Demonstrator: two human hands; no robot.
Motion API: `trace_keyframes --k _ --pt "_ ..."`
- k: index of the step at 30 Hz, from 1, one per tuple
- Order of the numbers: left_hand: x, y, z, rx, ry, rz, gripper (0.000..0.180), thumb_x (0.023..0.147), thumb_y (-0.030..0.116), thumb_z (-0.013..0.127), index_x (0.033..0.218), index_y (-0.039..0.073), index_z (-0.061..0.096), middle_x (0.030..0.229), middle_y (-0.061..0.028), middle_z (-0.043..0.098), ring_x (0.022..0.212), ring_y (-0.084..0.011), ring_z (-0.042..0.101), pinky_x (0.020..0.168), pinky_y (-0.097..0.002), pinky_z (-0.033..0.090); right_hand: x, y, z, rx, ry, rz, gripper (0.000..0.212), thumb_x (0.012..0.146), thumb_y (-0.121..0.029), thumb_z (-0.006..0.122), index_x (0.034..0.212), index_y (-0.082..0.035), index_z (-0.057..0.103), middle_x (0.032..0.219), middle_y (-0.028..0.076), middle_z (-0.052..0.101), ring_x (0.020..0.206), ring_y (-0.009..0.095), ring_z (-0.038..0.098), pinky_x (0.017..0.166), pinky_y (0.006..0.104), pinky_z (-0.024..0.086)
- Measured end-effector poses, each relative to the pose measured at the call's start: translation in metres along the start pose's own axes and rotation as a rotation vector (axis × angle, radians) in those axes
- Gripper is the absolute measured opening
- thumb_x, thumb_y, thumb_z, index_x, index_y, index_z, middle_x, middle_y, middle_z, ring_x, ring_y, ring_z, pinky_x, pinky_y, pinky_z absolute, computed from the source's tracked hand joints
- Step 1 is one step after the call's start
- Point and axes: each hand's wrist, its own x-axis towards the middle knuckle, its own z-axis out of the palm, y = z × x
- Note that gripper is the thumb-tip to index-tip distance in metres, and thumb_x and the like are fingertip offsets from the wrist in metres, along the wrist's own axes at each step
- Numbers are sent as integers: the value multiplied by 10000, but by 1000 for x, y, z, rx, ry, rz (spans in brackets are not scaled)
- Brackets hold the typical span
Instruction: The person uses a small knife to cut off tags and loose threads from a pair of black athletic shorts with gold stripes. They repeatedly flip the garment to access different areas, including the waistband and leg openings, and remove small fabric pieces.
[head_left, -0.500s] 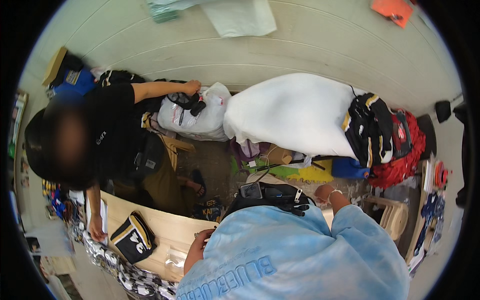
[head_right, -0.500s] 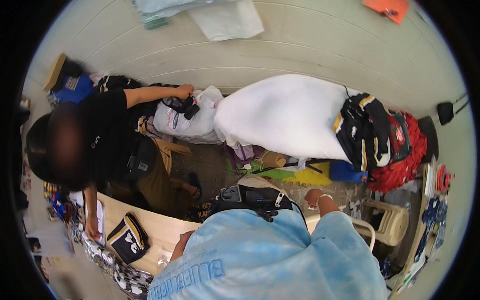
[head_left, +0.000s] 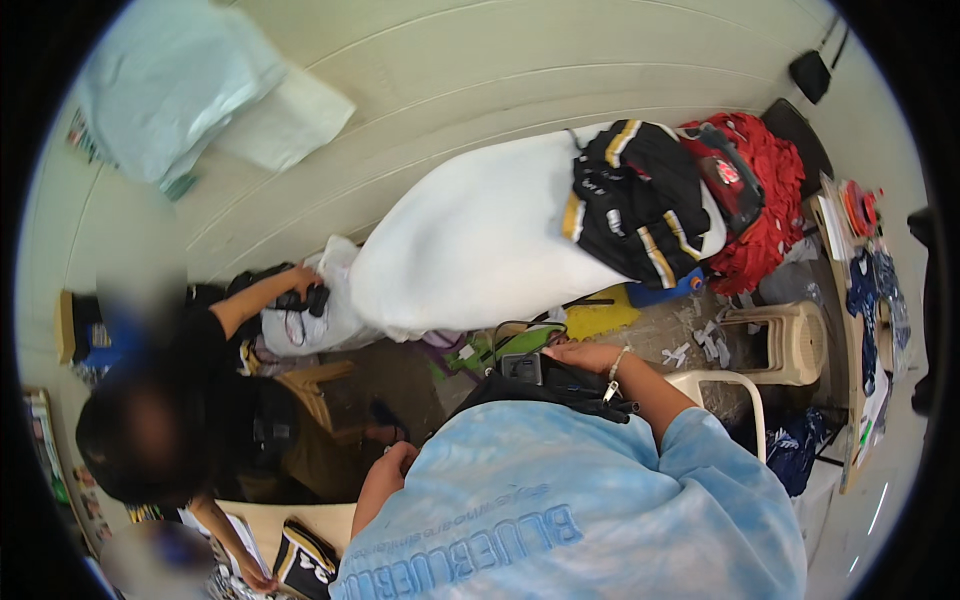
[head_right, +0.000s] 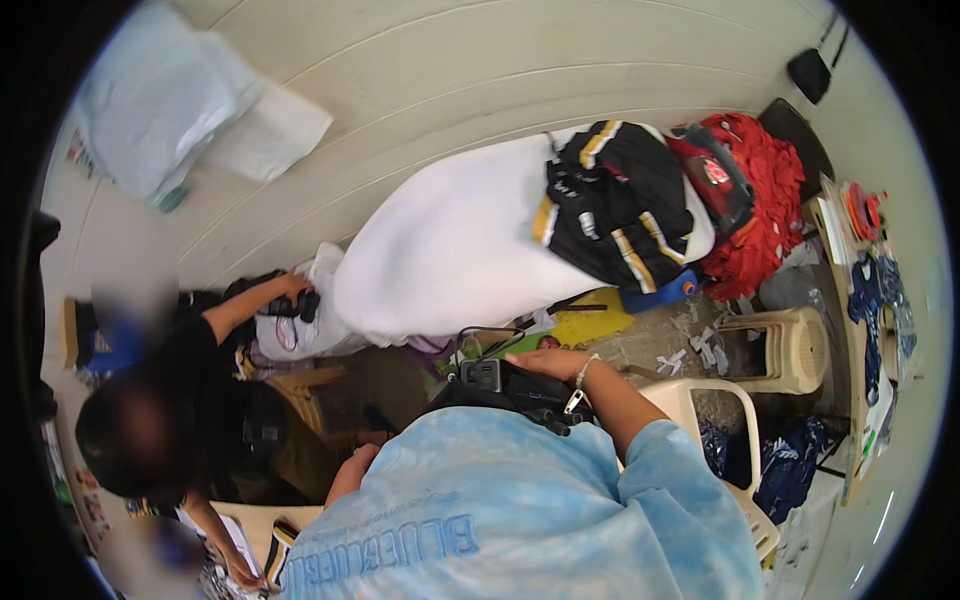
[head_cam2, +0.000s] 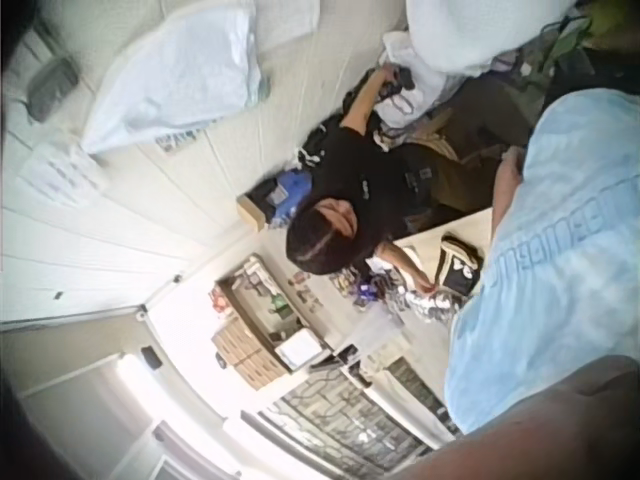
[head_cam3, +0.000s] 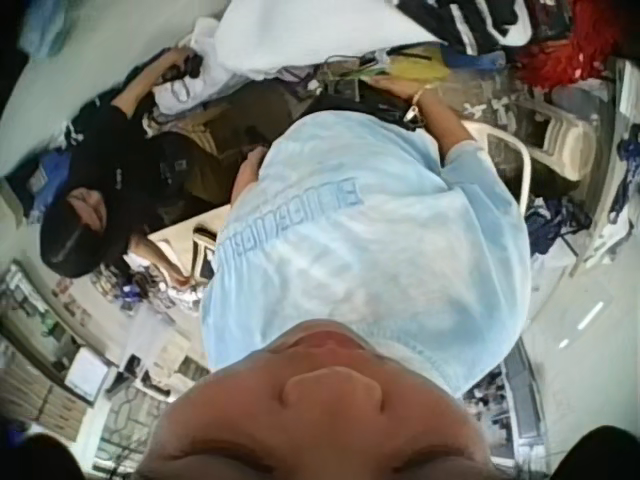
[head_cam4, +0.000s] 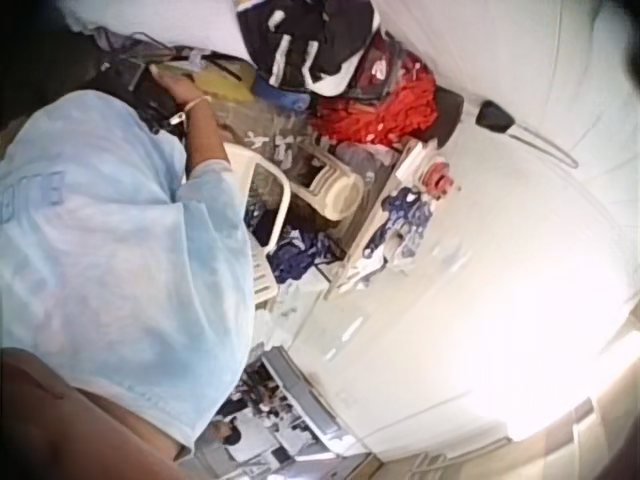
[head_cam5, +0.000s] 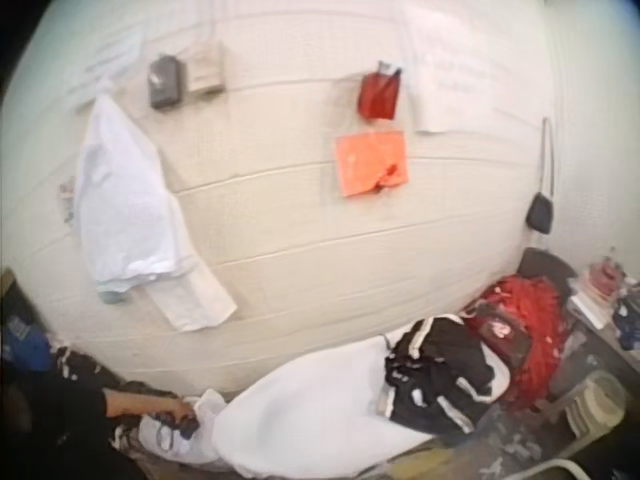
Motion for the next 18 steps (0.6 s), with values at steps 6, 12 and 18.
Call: trace_keyframes --k 6,12,18 --pt "86 59 31 404 58 340 259 849 274 670 976 55 616 852 -240 633 888 -434 638 744 -493 473 -55 22 -103 -223 78 -224 624 1064 -505 498 1464 -30 557 1501 100 561 1370 207 497 1176 336 333" --pt "161 140 62 531 -43 649 212 909 309 660 919 103 611 796 -195 635 808 -422 636 687 -500 483 -154 42 -133 67 218 -443 542 1049 -401 579 1444 -29 586 1467 87 581 1339 198 525 1150 334 379" --pt "218 220 102 710 -173 1046 300 992 369 619 843 111 588 679 -148 625 688 -358 651 606 -470 507 -228 100 -97 543 480 -381 593 1001 -362 668 1470 -22 545 1437 91 603 1298 201 576 1122 331 423"
